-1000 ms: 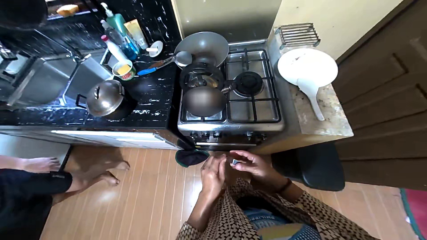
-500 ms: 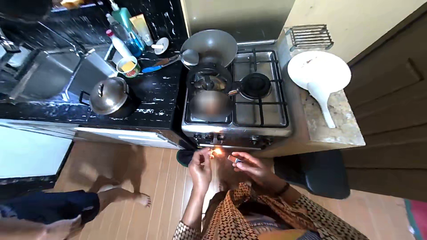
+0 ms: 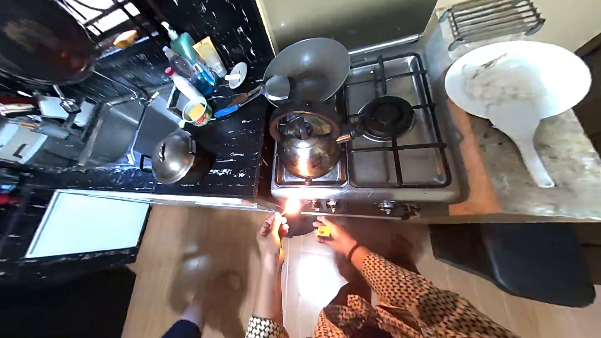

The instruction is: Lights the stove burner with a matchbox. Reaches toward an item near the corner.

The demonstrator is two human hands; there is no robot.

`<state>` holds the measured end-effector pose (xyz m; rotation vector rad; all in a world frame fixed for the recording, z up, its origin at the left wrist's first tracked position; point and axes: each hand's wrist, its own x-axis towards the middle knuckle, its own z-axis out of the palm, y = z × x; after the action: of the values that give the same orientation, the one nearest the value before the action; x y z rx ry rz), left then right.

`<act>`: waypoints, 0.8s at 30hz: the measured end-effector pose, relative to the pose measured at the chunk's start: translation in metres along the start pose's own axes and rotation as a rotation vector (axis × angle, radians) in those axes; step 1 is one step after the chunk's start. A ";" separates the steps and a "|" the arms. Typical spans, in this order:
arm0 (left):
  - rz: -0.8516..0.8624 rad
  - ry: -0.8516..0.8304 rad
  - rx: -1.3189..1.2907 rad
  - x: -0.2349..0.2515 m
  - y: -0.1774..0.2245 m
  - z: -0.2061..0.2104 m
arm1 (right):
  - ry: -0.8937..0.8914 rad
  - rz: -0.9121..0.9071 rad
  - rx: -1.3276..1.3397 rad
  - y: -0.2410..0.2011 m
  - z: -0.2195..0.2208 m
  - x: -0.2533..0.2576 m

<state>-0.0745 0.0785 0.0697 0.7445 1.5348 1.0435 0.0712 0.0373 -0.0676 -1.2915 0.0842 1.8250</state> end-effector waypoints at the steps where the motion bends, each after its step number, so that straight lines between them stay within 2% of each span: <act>1: 0.002 0.024 0.018 -0.005 0.002 -0.004 | -0.010 -0.018 0.024 0.000 0.006 0.008; 4: 0.038 0.066 0.063 -0.017 0.006 -0.020 | -0.013 -0.036 0.195 -0.001 0.021 0.022; 9: 0.069 0.154 0.042 -0.030 0.008 -0.038 | 0.049 0.122 0.672 -0.008 0.042 0.030; 14: 0.079 0.144 0.037 -0.030 0.008 -0.037 | -0.039 0.131 0.556 -0.002 0.028 0.030; 20: 0.147 0.026 0.011 -0.002 -0.004 -0.004 | -0.066 0.103 0.499 0.001 0.021 0.027; 24: 0.094 -0.008 0.021 0.022 -0.010 0.022 | -0.065 0.096 0.552 0.000 0.024 0.031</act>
<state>-0.0576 0.0989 0.0505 0.8412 1.5179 1.0937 0.0509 0.0687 -0.0813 -0.8472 0.5807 1.7518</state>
